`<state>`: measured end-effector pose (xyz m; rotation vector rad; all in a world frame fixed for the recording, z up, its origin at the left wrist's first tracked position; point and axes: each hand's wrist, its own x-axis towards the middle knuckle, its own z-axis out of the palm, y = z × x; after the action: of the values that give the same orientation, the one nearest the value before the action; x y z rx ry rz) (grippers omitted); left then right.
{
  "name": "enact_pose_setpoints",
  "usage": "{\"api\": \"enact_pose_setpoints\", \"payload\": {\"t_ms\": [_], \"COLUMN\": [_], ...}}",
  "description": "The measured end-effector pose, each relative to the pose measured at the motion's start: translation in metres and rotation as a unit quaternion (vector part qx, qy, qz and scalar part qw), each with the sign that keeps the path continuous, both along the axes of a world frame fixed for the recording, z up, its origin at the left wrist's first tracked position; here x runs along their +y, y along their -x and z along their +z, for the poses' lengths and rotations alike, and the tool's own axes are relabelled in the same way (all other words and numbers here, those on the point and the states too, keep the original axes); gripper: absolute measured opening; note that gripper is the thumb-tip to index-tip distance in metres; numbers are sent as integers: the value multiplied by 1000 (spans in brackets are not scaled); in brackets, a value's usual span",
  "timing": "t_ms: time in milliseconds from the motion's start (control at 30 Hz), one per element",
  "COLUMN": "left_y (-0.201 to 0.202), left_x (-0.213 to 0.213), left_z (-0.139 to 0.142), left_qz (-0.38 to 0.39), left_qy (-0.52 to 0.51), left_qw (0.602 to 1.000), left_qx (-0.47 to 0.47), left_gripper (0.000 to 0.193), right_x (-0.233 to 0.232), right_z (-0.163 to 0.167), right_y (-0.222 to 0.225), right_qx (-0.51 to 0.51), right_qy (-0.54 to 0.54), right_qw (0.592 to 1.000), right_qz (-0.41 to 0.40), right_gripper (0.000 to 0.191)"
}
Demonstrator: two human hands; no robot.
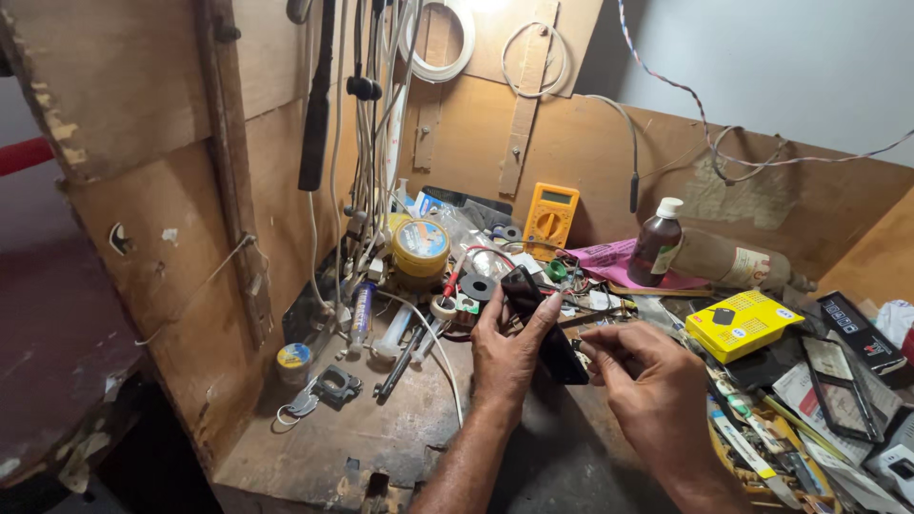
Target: The person disassembles a smartphone, removes the back cover, and uses a screwdriver to adjust internal components. They then reassemble the device and test the screen by pressing buttons.
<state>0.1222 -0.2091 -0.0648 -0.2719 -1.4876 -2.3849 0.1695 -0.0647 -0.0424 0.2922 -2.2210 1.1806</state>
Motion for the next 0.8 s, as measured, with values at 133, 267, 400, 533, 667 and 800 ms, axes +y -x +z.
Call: {"api": "enact_pose_setpoints", "payload": {"t_ms": [133, 267, 400, 533, 667, 800], "left_y": [1, 1, -2, -4, -5, -8], "left_x": [-2, -2, 1, -1, -4, -4], "left_z": [-2, -3, -4, -6, -9, -9], "left_qz": [-6, -11, -42, -36, -33, -22], "left_qy": [-2, 0, -27, -18, -15, -13], "left_qw": [1000, 1000, 998, 998, 999, 999], "left_qx": [-6, 3, 32, 45, 20, 28], "left_gripper": [49, 49, 50, 48, 49, 49], "right_x": [-6, -5, -8, -22, -32, -36], "right_z": [3, 15, 30, 37, 35, 25], "right_y": [0, -1, -1, -2, -5, -7], "right_qx": [12, 40, -37, -66, -61, -43], "right_qy": [-65, -159, -239, -258, -271, -278], "right_qw": [997, 985, 968, 961, 955, 950], "right_qz": [-33, -43, -63, -79, -108, -135], "right_gripper": [12, 12, 19, 18, 16, 12]}}
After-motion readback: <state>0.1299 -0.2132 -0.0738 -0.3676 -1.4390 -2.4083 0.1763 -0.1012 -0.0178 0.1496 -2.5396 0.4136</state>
